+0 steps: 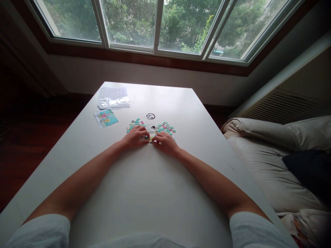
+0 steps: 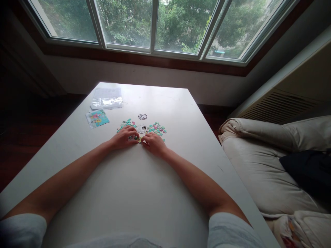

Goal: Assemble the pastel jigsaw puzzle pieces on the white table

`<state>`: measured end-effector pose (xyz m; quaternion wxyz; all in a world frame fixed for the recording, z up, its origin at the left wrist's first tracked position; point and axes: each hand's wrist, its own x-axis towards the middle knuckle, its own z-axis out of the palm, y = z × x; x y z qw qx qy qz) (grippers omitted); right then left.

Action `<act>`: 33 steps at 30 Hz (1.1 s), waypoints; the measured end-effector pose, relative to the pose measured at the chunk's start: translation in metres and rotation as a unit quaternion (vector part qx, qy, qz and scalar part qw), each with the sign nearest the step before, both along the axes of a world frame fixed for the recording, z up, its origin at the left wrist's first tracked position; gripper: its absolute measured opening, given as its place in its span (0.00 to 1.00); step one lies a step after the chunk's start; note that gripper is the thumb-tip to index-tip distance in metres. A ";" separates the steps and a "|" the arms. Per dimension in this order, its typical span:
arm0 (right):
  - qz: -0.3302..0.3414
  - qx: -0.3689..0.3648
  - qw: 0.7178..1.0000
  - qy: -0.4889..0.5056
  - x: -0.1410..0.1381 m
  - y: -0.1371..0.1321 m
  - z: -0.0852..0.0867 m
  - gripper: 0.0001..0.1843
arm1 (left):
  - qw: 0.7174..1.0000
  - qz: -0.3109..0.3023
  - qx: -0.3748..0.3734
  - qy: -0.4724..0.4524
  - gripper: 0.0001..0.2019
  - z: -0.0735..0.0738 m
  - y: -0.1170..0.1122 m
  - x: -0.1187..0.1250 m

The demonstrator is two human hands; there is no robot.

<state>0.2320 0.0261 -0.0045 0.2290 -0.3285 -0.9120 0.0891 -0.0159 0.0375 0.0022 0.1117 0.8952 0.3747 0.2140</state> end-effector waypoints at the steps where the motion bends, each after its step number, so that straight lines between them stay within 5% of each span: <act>1: -0.003 -0.004 1.000 0.000 0.000 0.000 0.000 0.05 | 1.000 0.001 -0.002 -0.001 0.12 0.000 0.000 0.000; 18: -0.002 0.022 1.000 -0.004 0.003 0.001 0.000 0.08 | 1.000 0.010 0.004 0.001 0.11 0.000 0.001 0.000; 24: -0.079 0.016 0.996 0.048 0.021 0.015 0.005 0.09 | 1.000 0.007 0.011 0.003 0.11 0.004 0.001 -0.002; 30: -0.128 -0.013 0.989 0.076 0.033 0.025 0.006 0.10 | 0.997 0.071 0.033 0.008 0.11 0.002 0.004 -0.009; 33: -0.132 -0.068 0.981 0.122 0.031 0.024 0.009 0.19 | 0.993 0.106 0.044 0.007 0.11 0.000 0.006 -0.012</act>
